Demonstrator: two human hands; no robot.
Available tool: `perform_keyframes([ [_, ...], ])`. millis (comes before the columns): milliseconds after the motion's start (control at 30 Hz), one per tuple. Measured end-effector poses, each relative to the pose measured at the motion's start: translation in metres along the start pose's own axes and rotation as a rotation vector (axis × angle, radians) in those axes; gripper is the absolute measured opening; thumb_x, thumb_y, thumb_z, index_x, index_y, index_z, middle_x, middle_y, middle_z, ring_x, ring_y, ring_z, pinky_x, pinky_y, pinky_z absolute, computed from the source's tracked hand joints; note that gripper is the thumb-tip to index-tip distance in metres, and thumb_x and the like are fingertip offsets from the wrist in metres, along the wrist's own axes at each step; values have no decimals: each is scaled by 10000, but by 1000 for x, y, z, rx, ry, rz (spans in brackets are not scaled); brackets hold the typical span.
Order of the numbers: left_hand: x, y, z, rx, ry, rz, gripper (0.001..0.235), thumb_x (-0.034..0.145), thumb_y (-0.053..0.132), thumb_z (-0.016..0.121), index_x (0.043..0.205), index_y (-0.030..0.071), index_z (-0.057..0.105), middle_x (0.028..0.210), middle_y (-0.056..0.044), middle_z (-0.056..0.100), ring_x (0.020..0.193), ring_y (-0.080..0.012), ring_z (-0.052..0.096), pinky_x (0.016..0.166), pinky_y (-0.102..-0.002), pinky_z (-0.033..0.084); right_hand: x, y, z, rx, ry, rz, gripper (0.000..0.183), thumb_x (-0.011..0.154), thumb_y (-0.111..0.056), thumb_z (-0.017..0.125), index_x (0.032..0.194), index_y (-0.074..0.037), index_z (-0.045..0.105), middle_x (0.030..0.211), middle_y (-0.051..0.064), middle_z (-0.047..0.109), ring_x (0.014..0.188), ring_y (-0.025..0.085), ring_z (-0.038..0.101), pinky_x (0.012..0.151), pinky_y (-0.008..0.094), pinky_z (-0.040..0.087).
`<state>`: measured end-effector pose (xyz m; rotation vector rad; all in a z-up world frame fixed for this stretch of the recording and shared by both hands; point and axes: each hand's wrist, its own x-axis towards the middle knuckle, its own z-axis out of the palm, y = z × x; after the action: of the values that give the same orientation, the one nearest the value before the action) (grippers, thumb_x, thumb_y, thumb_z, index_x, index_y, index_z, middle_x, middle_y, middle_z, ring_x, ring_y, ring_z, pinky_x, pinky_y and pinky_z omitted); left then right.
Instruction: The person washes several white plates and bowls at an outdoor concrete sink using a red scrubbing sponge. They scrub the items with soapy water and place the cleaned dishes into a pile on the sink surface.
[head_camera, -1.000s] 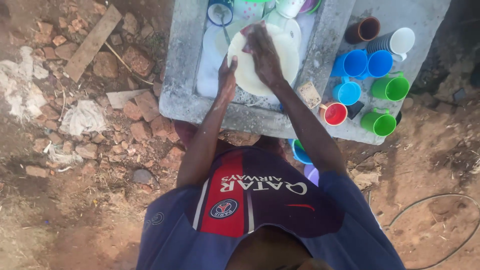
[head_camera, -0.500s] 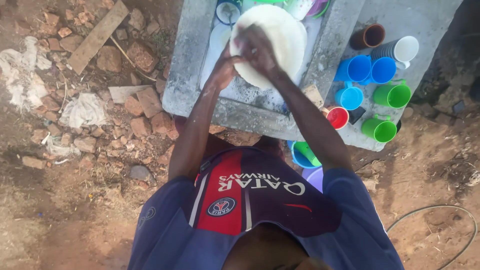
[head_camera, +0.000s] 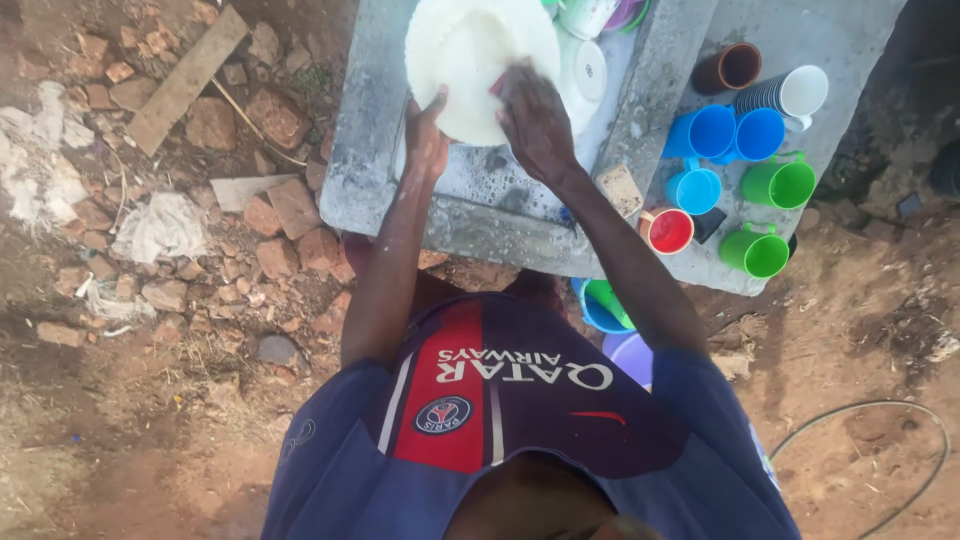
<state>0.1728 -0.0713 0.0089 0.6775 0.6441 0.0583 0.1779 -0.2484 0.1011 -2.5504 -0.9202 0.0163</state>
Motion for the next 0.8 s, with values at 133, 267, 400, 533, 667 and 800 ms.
perform_keyframes([
  [133,12,-21,6,85,39,129,433,831,39,789,1239,1,649,1140,-156,750,988,-292,732,839,-387,601,-9,-19,12,128,-40,14,332,1057,-257,389,1330,-102,498,1546,122,442,1427,294,427,1101,456,404],
  [267,-18,2,-5,147,55,179,572,803,1,754,1352,-24,597,1250,-189,732,1116,-334,729,946,-481,629,-20,3,-20,-12,62,-6,322,1047,-64,590,1364,-75,539,1348,141,556,1244,341,575,1194,575,371],
  [400,-26,-1,2,268,194,73,722,777,129,834,1426,29,535,1424,-153,646,1366,-303,586,1195,-448,413,-17,-16,10,-89,107,114,414,1013,-104,603,1411,-38,507,1490,201,480,1481,426,297,1215,555,367],
  [533,-42,12,0,325,167,-7,872,838,434,706,1554,65,371,1523,-171,531,1364,-323,567,1103,-487,489,-16,-2,16,-83,-85,5,491,1117,-285,401,1573,-108,355,1636,190,302,1545,346,294,1243,492,337],
  [667,-59,-17,-5,214,-26,-73,625,902,287,719,1430,12,531,1375,-159,668,1248,-313,659,1011,-445,600,15,8,-4,69,226,49,617,1102,-525,222,1363,-64,539,1519,215,431,1478,407,309,1175,662,347],
  [800,-58,-6,-3,268,-16,-224,1183,793,441,734,1627,76,-21,1699,-186,162,1583,-353,123,1228,-650,69,14,3,24,-14,-119,-136,560,1138,-199,538,1619,-61,287,1678,219,160,1577,374,110,1276,629,150],
])
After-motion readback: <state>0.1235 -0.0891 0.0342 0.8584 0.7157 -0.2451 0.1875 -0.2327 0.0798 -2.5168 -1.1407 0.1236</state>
